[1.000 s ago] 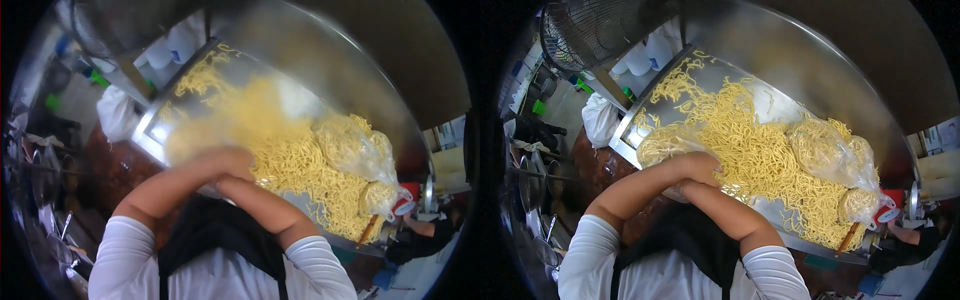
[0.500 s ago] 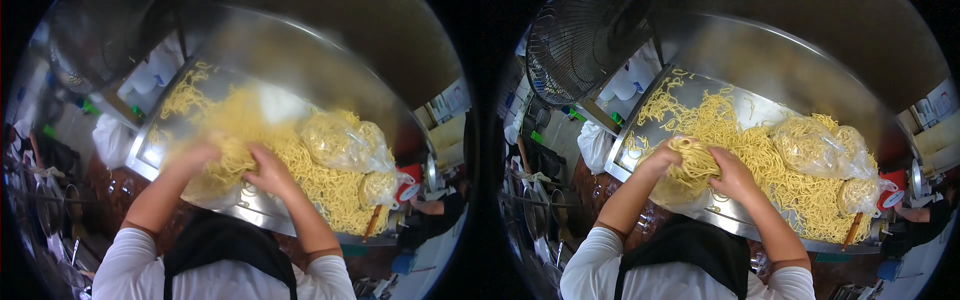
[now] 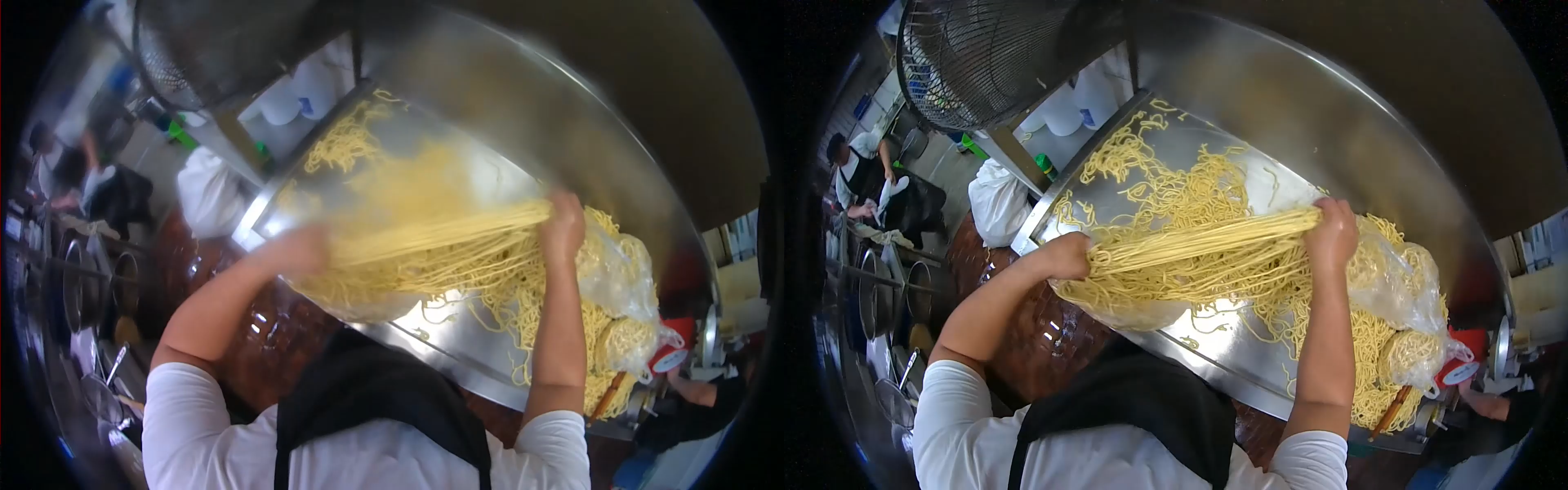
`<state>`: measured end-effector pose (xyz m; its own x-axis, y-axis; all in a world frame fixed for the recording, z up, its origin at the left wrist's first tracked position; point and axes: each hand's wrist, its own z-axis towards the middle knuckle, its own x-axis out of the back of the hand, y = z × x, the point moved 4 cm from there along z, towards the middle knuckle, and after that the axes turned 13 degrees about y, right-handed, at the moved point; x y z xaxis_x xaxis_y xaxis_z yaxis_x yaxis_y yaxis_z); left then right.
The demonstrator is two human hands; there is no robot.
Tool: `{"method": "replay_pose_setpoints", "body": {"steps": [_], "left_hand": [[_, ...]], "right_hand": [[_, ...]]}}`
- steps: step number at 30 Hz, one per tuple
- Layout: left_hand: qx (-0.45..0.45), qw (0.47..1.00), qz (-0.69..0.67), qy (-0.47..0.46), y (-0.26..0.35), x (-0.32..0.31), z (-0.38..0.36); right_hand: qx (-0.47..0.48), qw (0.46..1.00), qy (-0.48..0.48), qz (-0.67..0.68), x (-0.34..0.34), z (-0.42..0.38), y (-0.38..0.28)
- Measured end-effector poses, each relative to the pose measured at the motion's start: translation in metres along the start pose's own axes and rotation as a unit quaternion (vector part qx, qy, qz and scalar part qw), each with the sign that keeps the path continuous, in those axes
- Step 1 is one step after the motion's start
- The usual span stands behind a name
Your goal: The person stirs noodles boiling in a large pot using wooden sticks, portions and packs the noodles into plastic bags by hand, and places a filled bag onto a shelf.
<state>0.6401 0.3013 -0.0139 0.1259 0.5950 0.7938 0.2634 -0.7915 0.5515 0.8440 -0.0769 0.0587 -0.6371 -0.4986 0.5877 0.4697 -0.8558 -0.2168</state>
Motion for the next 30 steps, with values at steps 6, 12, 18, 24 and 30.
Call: {"method": "replay_pose_setpoints", "body": {"steps": [6, 12, 18, 24, 30], "left_hand": [[0.065, 0.965, 0.218, -0.128, -0.047, 0.013, -0.011], [0.096, 0.959, 0.261, -0.055, -0.058, 0.019, -0.014], [0.067, 0.968, 0.241, -0.018, -0.037, 0.018, -0.034], [0.016, 0.973, 0.228, 0.025, -0.011, 0.023, -0.067], [-0.001, 0.989, -0.028, 0.144, -0.034, 0.043, -0.076]], "right_hand": [[-0.152, 0.987, -0.024, 0.042, -0.025, -0.031, 0.092], [0.017, 0.883, -0.469, 0.012, -0.049, -0.039, -0.024], [-0.002, 0.82, -0.428, 0.381, -0.134, -0.103, -0.239], [0.067, 0.722, -0.575, 0.38, -0.174, -0.148, -0.342], [-0.073, 0.707, -0.644, 0.282, -0.164, -0.158, -0.189]]}}
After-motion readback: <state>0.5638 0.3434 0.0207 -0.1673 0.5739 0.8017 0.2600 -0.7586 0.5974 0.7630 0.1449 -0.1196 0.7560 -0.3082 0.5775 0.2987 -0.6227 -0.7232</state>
